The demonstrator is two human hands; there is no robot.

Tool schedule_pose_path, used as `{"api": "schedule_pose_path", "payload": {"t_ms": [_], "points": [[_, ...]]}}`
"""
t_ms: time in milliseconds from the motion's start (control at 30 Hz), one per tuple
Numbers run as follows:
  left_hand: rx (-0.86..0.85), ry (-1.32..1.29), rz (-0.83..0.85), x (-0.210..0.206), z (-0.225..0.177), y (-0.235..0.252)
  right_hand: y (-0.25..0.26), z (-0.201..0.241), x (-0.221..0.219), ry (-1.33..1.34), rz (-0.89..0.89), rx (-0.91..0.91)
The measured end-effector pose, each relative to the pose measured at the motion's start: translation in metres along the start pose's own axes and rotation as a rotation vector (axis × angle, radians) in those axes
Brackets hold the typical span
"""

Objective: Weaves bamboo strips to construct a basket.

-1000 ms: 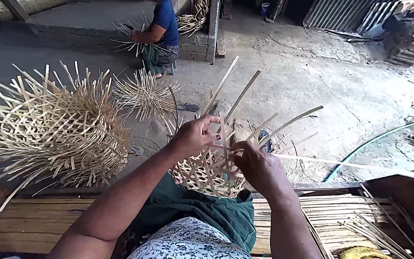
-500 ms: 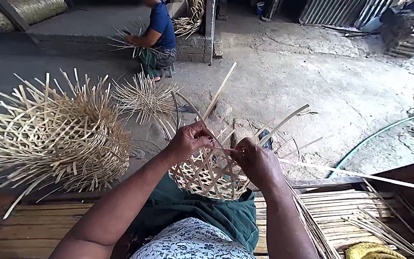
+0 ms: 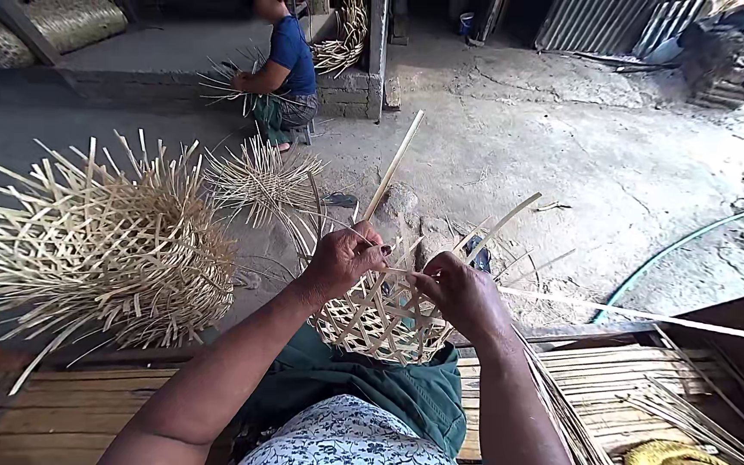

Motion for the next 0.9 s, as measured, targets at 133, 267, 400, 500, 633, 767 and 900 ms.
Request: {"api": "schedule_pose_path", "payload": {"t_ms": [133,267,400,500,633,767,900], "points": [[-0.318,0.26,-0.072,-0.007,-0.033,0.001,-0.002,0.002,0.005,-0.006,-0.055,-0.034],[-0.529,0.735,0.348,-0.047,-0.046,0.005,-0.004,0.003,0.002,0.142,-0.08,0.059],[-0.42,0.927,0.55,-0.033,-0.018,0.025,-0.001,-0.013,-0.008,0.3,-0.131,0.066],[-0.316,0.862,0.623,-0.019,-0.001,0.028,-0.002,-0.016,-0.028,0.217,-0.051,0.049],[-0.237,0.835,0.657,-0.01,-0.001,0.03,-0.003,-0.014,-0.032,0.248,-0.115,0.048],[-0.31,0.731,0.446,-0.004,-0.016,0.03,-0.003,-0.009,-0.027,0.263,-0.171,0.057],[-0.334,0.711,0.271,-0.01,-0.043,0.027,-0.004,-0.001,-0.008,0.301,-0.301,0.03]]}}
Point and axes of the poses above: each hand's wrist, its own y-axis towards the middle knuckle, its own x-axis out of the back of the hand, z = x × y, the point moved 8 cm from there along y, towards the middle knuckle, and after that the axes turned 14 degrees about -x, right-handed, at the moved point
